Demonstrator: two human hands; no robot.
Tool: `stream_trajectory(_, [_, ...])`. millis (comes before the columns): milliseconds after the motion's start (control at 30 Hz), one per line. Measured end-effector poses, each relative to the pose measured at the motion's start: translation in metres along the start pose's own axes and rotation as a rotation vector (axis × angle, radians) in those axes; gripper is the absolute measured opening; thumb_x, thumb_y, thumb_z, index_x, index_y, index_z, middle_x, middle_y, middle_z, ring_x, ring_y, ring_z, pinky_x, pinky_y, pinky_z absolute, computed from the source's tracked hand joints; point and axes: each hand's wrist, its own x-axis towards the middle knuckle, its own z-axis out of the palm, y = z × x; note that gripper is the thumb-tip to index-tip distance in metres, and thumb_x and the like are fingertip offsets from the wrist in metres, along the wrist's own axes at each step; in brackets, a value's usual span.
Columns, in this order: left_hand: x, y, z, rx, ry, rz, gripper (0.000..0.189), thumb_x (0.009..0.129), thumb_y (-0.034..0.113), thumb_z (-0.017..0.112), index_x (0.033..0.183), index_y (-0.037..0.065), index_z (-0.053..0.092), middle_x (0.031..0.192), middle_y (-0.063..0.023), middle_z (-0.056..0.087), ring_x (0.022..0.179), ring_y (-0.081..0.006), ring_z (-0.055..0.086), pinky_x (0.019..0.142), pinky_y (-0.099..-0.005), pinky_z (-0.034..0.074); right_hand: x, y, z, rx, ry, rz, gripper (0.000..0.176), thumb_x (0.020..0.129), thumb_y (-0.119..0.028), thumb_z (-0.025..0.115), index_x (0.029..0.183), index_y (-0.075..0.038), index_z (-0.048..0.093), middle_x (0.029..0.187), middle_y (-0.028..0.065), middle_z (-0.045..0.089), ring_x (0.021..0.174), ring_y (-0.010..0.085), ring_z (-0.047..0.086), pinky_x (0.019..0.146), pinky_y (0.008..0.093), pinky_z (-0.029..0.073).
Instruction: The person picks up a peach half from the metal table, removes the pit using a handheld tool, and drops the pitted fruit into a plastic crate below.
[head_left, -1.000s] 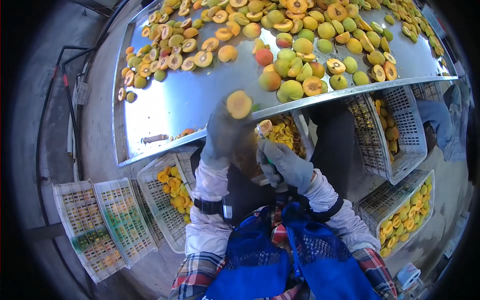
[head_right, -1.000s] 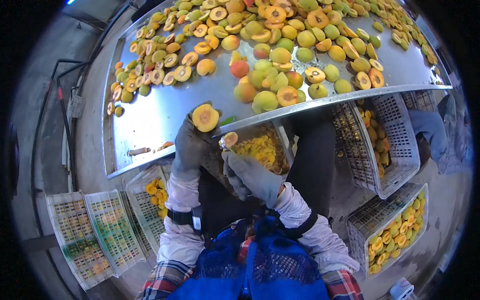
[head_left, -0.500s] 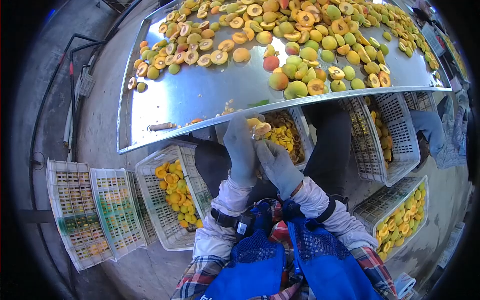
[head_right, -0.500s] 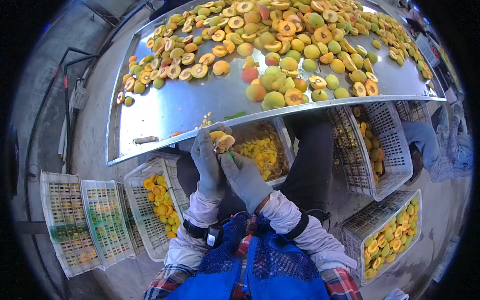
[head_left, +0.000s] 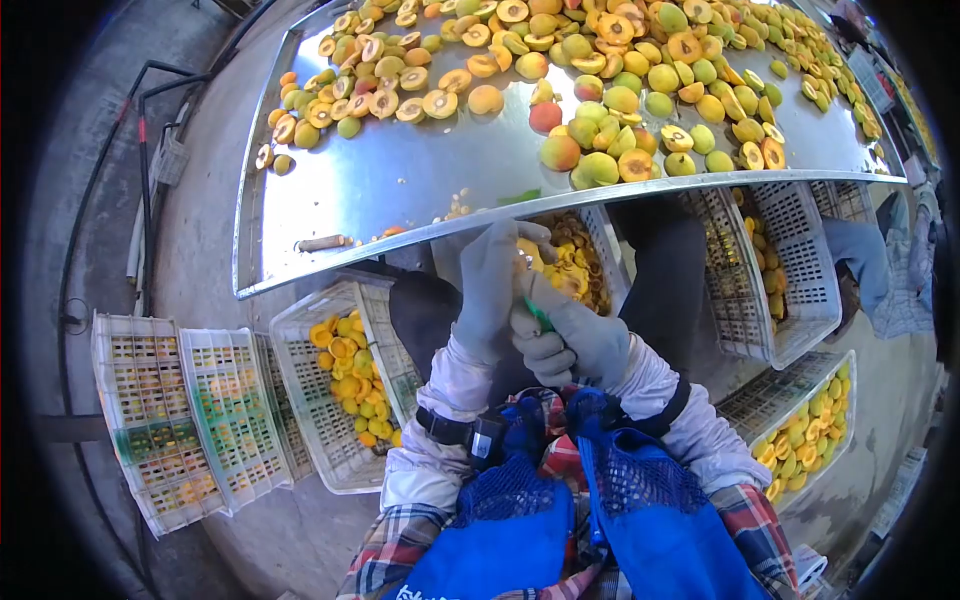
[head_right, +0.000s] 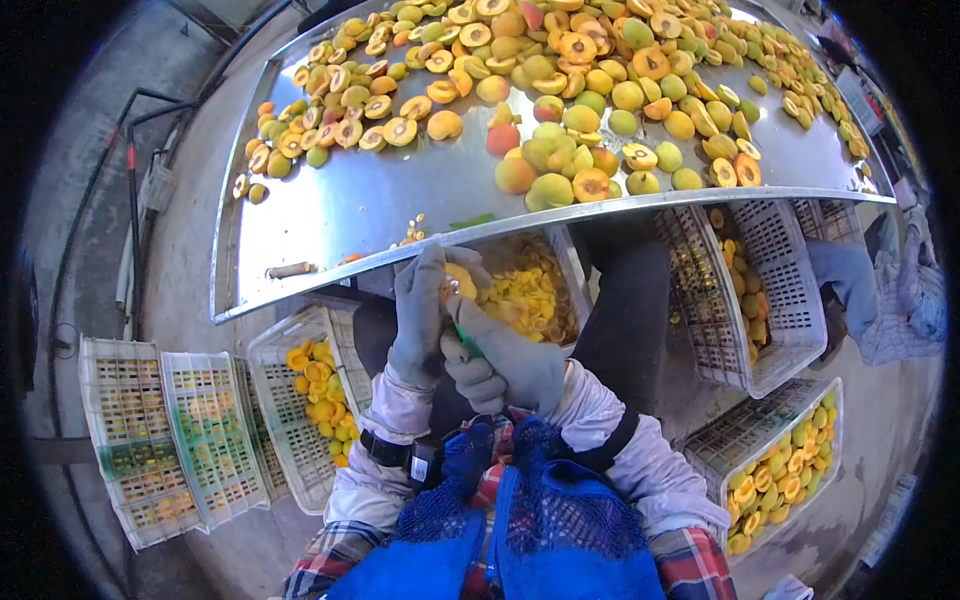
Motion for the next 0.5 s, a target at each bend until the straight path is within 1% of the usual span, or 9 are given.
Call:
stream_trajectory(67, [0.008, -0.012, -0.006, 0.141, -0.058, 0.132, 0.038, 0.103, 0.031, 0.042, 0.099, 0.000, 0.062, 0.090, -0.0104, 0.065, 0.081, -0.0157, 0.062, 0.074, -0.0262, 0.050, 0.000, -0.001, 0.005, 0.022, 0.012, -0.047, 0.051, 0.099, -0.063, 0.036, 0.077, -0.018, 0.042, 0.056, -0.0089, 0.026, 0.041, 0.0037, 0.022, 0.038, 0.0215, 0.019])
stream_trajectory(100, [0.009, -0.016, -0.005, -0.047, -0.031, -0.028, 0.039, 0.103, 0.034, 0.042, 0.099, 0.000, 0.061, 0.088, -0.0108, 0.065, 0.080, -0.0162, 0.061, 0.073, -0.0267, 0.050, -0.001, -0.003, 0.007, 0.033, 0.018, -0.071, 0.051, 0.100, -0.061, 0.036, 0.076, -0.017, 0.042, 0.056, -0.0093, 0.025, 0.041, 0.0029, 0.021, 0.038, 0.0210, 0.019])
stream_trajectory(167, [0.013, -0.023, -0.002, -0.424, 0.021, -0.347, 0.042, 0.103, 0.038, 0.042, 0.099, 0.000, 0.061, 0.085, -0.0115, 0.065, 0.076, -0.0172, 0.061, 0.070, -0.0278, 0.050, 0.005, -0.002, -0.004, 0.083, 0.017, -0.055, 0.049, 0.101, -0.060, 0.036, 0.077, -0.017, 0.042, 0.056, -0.0093, 0.025, 0.041, 0.0027, 0.021, 0.038, 0.0206, 0.019])
stream_trajectory(200, [0.014, -0.027, -0.002, -0.494, 0.041, -0.418, 0.044, 0.103, 0.040, 0.042, 0.100, 0.000, 0.060, 0.085, -0.0120, 0.065, 0.075, -0.0174, 0.060, 0.070, -0.0284, 0.050, 0.007, -0.001, -0.010, 0.110, 0.018, -0.044, 0.049, 0.101, -0.059, 0.035, 0.078, -0.017, 0.042, 0.056, -0.0093, 0.025, 0.041, 0.0026, 0.021, 0.038, 0.0204, 0.019])
stream_trajectory(267, [0.013, -0.037, -0.005, -0.633, 0.085, -0.562, 0.049, 0.103, 0.044, 0.041, 0.101, -0.001, 0.060, 0.085, -0.0130, 0.066, 0.074, -0.0178, 0.059, 0.070, -0.0295, 0.050, 0.010, -0.003, -0.017, 0.073, 0.035, -0.039, 0.049, 0.101, -0.059, 0.035, 0.078, -0.017, 0.042, 0.056, -0.0092, 0.025, 0.042, 0.0027, 0.022, 0.038, 0.0203, 0.019])
stream_trajectory(367, [0.016, -0.067, -0.013, -0.454, 0.191, -0.297, 0.036, 0.101, 0.036, 0.051, 0.102, 0.002, 0.063, 0.089, -0.0097, 0.068, 0.076, -0.0152, 0.063, 0.065, -0.0263, 0.050, 0.013, -0.005, -0.027, 0.051, 0.051, -0.061, 0.048, 0.100, -0.060, 0.037, 0.079, -0.017, 0.042, 0.057, -0.0090, 0.027, 0.042, 0.0032, 0.023, 0.038, 0.0200, 0.020])
stream_trajectory(400, [0.018, -0.075, -0.020, -0.155, 0.305, -0.125, 0.032, 0.100, 0.032, 0.052, 0.101, 0.002, 0.064, 0.090, -0.0101, 0.068, 0.077, -0.0173, 0.064, 0.068, -0.0283, 0.051, 0.012, -0.006, -0.033, 0.047, 0.058, -0.073, 0.048, 0.100, -0.060, 0.038, 0.080, -0.017, 0.043, 0.057, -0.0089, 0.027, 0.043, 0.0035, 0.024, 0.039, 0.0199, 0.021])
stream_trajectory(467, [0.021, -0.078, -0.049, 0.451, 0.512, 0.225, 0.025, 0.098, 0.024, 0.055, 0.101, 0.002, 0.066, 0.090, -0.0110, 0.068, 0.080, -0.0216, 0.065, 0.072, -0.0322, 0.051, 0.014, -0.007, -0.055, -0.038, 0.222, -0.117, 0.049, 0.098, -0.063, 0.042, 0.081, -0.017, 0.044, 0.058, -0.0085, 0.030, 0.044, 0.0042, 0.026, 0.040, 0.0210, 0.025])
stream_trajectory(500, [0.014, -0.066, -0.066, 0.681, 0.590, 0.332, 0.020, 0.094, 0.019, 0.057, 0.100, 0.002, 0.066, 0.092, -0.0118, 0.068, 0.083, -0.0249, 0.064, 0.077, -0.0353, 0.050, 0.016, -0.008, -0.064, -0.078, 0.300, -0.144, 0.049, 0.096, -0.064, 0.043, 0.081, -0.017, 0.045, 0.059, -0.0083, 0.031, 0.045, 0.0046, 0.028, 0.041, 0.0215, 0.027])
